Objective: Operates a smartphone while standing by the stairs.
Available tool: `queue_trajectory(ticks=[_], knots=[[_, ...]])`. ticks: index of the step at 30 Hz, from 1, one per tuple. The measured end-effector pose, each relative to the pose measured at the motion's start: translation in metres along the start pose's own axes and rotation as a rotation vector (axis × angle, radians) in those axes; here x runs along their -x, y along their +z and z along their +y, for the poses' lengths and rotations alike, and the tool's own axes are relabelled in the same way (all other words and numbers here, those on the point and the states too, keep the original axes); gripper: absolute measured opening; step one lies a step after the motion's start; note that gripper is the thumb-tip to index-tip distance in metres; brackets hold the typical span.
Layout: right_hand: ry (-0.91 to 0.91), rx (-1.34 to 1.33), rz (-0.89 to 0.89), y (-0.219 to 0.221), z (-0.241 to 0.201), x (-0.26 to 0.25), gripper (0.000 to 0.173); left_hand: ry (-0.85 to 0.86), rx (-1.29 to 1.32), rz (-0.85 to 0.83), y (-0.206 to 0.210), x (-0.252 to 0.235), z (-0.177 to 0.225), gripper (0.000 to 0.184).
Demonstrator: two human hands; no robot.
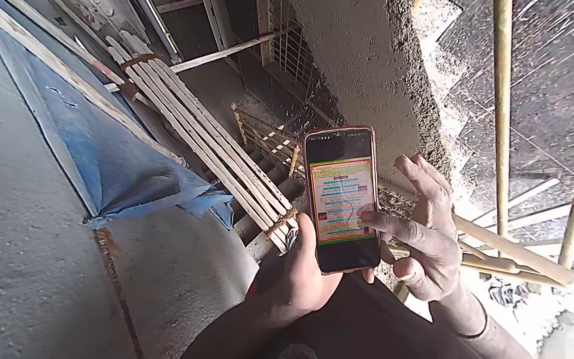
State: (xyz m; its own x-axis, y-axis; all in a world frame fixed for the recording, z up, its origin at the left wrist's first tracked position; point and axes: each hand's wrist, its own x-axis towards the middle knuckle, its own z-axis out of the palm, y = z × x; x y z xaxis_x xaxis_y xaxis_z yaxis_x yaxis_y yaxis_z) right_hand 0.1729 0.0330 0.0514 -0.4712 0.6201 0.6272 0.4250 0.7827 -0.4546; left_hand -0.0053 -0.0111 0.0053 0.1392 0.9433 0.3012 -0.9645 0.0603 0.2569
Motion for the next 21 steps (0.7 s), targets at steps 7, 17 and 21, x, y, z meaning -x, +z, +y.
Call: queue_trajectory(ticks=[7, 17, 21], knots=[[-0.008, -0.001, -0.002, -0.0008, 0.0002, -0.0009, 0.054, -0.009, 0.0, -0.008, 0.0005, -0.001, 0.0009, 0.057], [0.0, -0.008, 0.0, 0.0005, 0.0006, -0.0021, 0.054, -0.024, 0.004, -0.011, -0.0004, -0.0012, 0.0026, 0.058], [-0.003, -0.009, -0.009, 0.0008, 0.0018, -0.0023, 0.055, -0.021, 0.018, -0.021, -0.0007, -0.0018, 0.0029, 0.057]])
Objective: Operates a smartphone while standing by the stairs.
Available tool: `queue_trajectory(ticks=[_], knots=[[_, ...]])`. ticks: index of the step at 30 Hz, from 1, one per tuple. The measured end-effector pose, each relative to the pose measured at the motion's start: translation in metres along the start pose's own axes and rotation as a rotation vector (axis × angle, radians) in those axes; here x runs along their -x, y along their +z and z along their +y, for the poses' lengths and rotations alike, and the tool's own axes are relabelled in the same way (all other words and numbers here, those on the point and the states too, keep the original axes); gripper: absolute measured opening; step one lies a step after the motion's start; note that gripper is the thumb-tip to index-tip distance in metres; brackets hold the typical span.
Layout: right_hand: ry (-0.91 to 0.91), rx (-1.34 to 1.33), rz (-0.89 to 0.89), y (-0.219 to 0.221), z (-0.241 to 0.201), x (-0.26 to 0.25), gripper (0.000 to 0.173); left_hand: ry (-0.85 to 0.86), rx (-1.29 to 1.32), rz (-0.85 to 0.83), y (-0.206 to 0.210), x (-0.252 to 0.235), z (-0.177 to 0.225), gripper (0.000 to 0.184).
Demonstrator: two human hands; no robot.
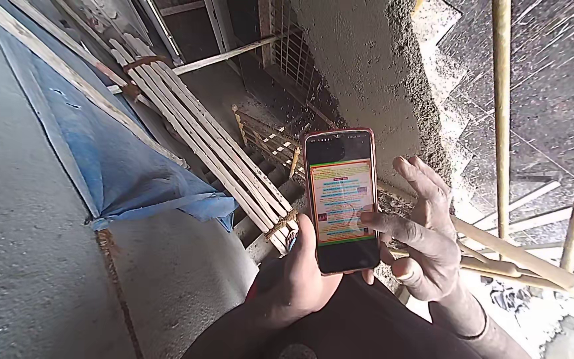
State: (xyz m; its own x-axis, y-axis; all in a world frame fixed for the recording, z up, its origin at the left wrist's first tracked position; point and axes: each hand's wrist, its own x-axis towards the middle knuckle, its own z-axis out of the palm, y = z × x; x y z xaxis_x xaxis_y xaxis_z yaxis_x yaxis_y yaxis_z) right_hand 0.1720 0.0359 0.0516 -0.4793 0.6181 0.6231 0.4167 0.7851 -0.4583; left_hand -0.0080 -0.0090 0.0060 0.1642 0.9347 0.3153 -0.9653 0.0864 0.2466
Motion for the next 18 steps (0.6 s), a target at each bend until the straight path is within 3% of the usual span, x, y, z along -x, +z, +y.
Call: queue_trajectory(ticks=[18], knots=[[0.019, -0.011, 0.007, 0.0026, 0.0001, -0.0007, 0.055, -0.013, -0.007, 0.014, -0.003, 0.0005, 0.0008, 0.059]])
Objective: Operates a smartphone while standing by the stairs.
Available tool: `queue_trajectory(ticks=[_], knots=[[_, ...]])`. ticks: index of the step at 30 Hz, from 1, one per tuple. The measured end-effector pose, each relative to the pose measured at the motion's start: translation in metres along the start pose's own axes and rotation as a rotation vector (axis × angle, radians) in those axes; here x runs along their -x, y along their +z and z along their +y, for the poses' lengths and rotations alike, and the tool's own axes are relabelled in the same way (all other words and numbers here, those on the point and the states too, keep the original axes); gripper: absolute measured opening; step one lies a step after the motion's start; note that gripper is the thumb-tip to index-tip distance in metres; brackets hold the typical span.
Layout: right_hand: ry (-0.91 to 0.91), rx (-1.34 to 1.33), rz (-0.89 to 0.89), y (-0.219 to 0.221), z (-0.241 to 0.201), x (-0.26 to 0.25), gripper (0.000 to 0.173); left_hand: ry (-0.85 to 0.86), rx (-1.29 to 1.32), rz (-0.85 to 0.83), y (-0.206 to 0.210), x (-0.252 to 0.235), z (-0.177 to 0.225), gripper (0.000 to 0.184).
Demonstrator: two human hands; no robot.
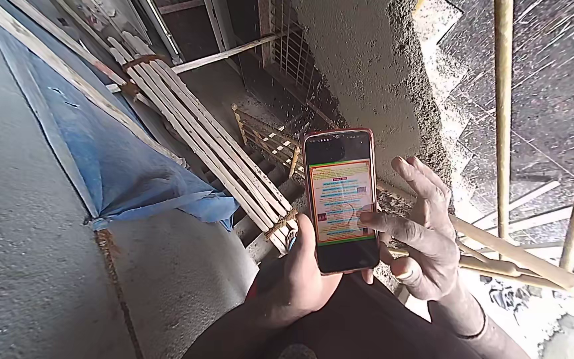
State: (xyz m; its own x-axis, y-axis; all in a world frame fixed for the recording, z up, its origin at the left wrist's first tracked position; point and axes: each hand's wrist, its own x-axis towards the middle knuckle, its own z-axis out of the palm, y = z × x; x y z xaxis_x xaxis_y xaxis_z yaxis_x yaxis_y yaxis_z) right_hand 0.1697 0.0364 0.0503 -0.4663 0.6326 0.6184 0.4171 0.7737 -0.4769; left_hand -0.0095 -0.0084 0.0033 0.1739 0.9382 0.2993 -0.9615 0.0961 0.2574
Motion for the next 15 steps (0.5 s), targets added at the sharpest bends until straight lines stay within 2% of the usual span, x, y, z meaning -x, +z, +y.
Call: queue_trajectory(ticks=[15], knots=[[-0.002, 0.005, 0.005, -0.0014, 0.0001, 0.0021, 0.055, -0.001, -0.006, 0.0, 0.0, 0.0, -0.0028, 0.06]])
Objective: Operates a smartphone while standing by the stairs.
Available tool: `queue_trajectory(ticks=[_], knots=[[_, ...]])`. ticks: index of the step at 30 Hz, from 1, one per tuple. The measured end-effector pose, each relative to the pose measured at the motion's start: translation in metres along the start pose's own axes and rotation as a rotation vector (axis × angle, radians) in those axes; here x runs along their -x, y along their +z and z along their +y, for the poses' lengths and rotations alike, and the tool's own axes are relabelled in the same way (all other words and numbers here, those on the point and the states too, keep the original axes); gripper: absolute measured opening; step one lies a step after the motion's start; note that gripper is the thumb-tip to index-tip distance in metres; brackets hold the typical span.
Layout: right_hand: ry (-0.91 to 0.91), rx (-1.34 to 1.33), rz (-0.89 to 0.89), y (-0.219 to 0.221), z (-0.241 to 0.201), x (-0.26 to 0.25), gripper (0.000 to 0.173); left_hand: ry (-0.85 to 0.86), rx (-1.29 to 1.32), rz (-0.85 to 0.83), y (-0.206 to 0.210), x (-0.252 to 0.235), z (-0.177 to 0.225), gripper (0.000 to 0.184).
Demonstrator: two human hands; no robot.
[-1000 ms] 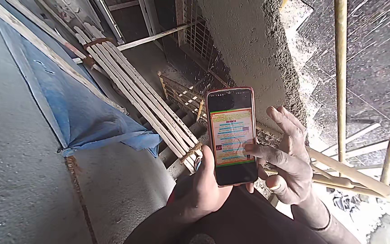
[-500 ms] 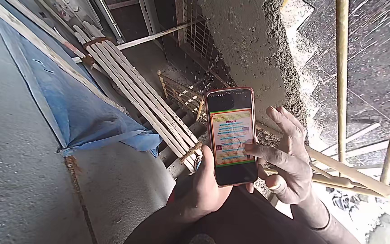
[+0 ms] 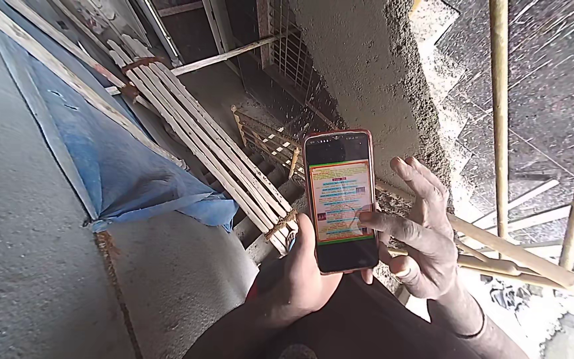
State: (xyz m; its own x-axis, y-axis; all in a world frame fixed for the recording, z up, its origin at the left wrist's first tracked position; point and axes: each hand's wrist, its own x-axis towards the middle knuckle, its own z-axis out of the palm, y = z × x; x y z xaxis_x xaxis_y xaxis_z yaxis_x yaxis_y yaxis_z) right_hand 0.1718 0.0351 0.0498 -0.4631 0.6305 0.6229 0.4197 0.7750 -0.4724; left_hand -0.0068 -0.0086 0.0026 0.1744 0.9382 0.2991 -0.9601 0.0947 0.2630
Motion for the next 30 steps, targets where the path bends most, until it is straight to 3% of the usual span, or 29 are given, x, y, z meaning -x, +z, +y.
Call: queue_trajectory(ticks=[30], knots=[[-0.005, 0.01, 0.004, -0.0003, -0.0002, 0.0017, 0.054, -0.008, -0.004, -0.004, 0.0019, -0.0002, -0.0007, 0.061]])
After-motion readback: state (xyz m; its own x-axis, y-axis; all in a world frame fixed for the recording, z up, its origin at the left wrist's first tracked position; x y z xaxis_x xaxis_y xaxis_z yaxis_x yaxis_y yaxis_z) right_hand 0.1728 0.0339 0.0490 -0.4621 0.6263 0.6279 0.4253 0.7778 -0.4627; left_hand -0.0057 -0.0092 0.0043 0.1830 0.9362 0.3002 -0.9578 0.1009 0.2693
